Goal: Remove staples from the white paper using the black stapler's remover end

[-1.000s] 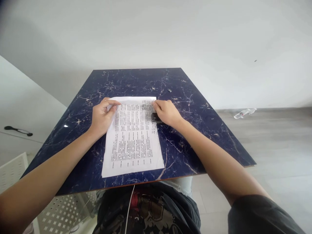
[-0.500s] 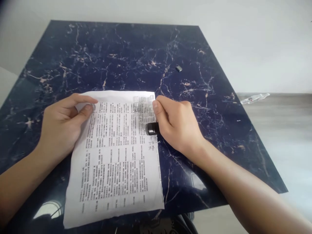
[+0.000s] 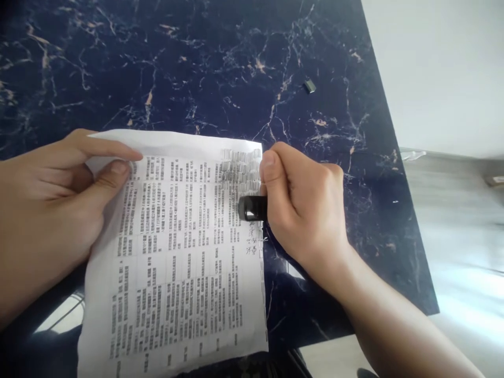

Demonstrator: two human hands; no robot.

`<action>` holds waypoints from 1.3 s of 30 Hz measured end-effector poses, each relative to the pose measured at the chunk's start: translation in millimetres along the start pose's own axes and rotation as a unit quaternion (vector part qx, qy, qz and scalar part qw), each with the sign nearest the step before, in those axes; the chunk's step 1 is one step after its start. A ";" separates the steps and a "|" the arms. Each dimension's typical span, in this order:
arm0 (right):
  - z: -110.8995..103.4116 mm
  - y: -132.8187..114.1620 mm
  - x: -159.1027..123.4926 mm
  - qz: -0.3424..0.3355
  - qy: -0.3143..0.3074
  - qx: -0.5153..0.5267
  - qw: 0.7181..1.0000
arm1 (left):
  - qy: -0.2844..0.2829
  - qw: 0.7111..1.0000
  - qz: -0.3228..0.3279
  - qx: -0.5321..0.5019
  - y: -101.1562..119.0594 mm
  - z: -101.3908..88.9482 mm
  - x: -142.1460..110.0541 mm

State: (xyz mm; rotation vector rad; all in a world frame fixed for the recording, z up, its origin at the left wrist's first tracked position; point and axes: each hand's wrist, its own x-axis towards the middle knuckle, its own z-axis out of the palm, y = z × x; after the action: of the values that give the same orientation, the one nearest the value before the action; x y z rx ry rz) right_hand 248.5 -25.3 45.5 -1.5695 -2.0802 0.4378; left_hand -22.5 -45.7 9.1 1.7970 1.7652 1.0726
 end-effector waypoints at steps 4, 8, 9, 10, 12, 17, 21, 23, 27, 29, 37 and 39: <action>0.9 -2.2 0.5 -0.009 -0.009 0.000 1.000 | 0.002 1.000 -0.001 -0.004 1.8 0.7 -0.4; 0.9 -1.4 0.6 -0.015 -0.015 -0.016 1.000 | 0.001 1.000 -0.006 -0.001 2.5 0.6 -0.7; 0.9 -1.1 0.5 -0.015 -0.017 -0.025 0.999 | 0.001 1.000 -0.007 0.000 2.4 0.4 -0.8; 1.0 -0.8 0.3 -0.014 -0.019 -0.033 0.999 | -0.001 1.000 -0.008 -0.001 2.4 0.2 -0.9; 1.3 -0.4 0.1 -0.017 -0.026 -0.044 0.999 | -0.002 1.000 -0.004 -0.001 2.3 -0.1 -1.2; 2.7 -1.2 0.0 -0.046 -0.033 -0.074 0.996 | -0.008 1.000 0.008 0.006 2.5 -0.3 -2.3; 4.5 -3.1 0.1 -0.066 -0.025 -0.103 0.992 | -0.009 1.000 0.010 0.006 2.6 -0.8 -2.4; 5.5 -4.0 0.2 -0.073 -0.025 -0.116 0.990 | -0.009 1.000 0.008 0.003 2.7 -1.1 -2.0; 6.4 -4.9 0.7 -0.076 -0.043 -0.135 0.987 | -0.010 1.000 0.004 0.003 3.4 -1.4 -0.9; 6.5 -5.1 1.0 -0.071 -0.054 -0.146 0.985 | -0.008 1.000 0.005 0.005 3.9 -1.2 -0.7; 12.4 -13.9 3.6 -0.093 -0.084 -0.237 0.963 | -0.014 1.000 0.000 -0.007 5.7 -0.4 -1.8; 16.2 -17.0 3.6 -0.103 -0.089 -0.253 0.958 | -0.013 1.000 -0.004 -0.007 6.8 -0.7 -1.7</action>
State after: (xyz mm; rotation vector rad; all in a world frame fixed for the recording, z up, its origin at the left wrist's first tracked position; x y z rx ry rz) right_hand 225.0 -26.1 41.8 -1.5965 -2.6114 -0.0407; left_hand -18.3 -48.4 14.1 1.7863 1.7437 1.0512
